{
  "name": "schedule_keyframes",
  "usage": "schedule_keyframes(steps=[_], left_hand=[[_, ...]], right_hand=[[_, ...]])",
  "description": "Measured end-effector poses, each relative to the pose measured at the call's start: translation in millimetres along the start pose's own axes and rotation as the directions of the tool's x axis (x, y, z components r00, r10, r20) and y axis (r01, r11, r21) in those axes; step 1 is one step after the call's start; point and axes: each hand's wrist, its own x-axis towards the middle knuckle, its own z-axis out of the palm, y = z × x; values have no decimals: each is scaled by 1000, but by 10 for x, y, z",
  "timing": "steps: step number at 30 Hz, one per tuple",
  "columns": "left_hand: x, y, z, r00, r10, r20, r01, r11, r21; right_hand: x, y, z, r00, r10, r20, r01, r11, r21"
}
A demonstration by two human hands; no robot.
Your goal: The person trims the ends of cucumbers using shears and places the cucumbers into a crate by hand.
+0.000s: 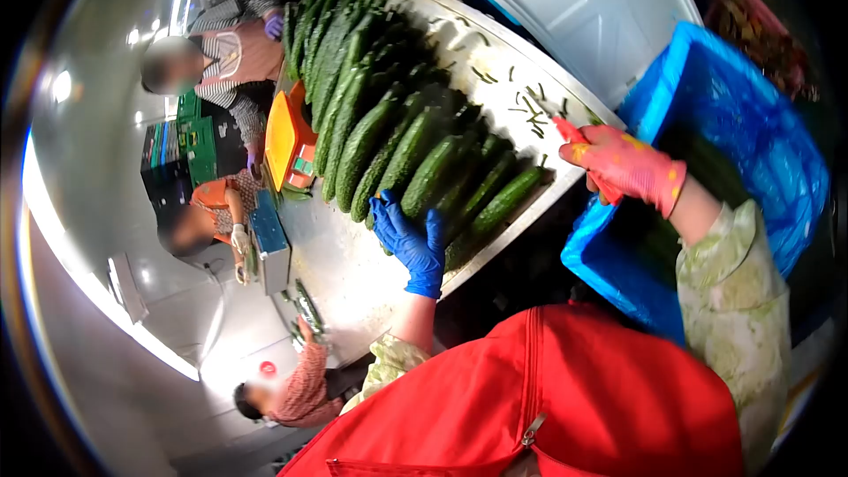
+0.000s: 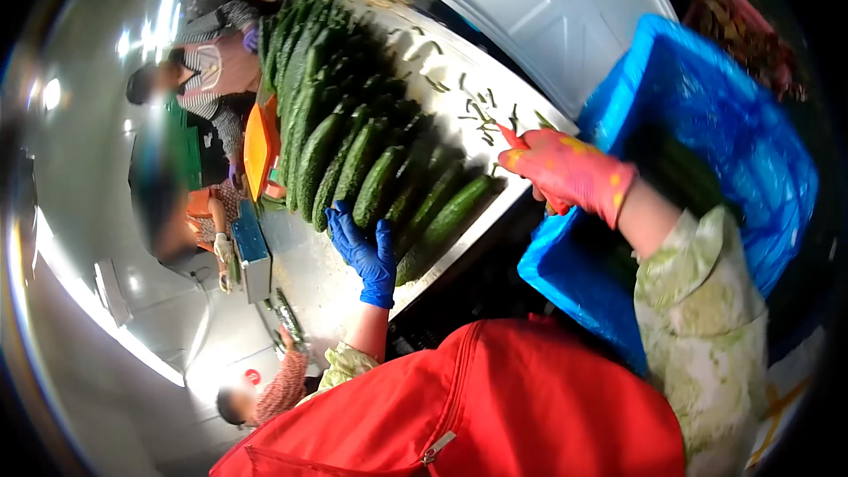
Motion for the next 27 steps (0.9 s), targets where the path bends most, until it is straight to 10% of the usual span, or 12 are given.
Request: schedule_keyframes(steps=[6, 10, 15, 18, 21, 22, 27], left_hand=[[2, 27, -185, 994, -95, 57, 105, 975, -198], [-28, -126, -402, 998, -49, -51, -7, 645, -764], [-194, -445, -744, 975, 110, 194, 209, -145, -967], [-385, -800, -800, 894, 202, 400, 447, -342, -827], [-556, -1099, -614, 940, 67, 335, 334, -388, -859], [-572, -1239, -538, 889, 25, 457, 448, -256, -857], [-380, -1345, -659, 986, -153, 68, 95, 180, -979]], right_hand=[[-260, -18, 808, 916, -221, -335, 357, 830, 429], [-431, -172, 1685, 893, -348, -284, 434, 833, 344], [-370, -427, 2665, 848, -529, -2, 454, 730, -511], [-157, -542, 3206, 927, -370, 61, 304, 645, -701], [52, -548, 3392, 902, -396, 173, 402, 623, -671], [23, -689, 3415, 904, -386, 186, 407, 640, -652], [-197, -948, 2907, 878, -478, 14, 412, 741, -531]])
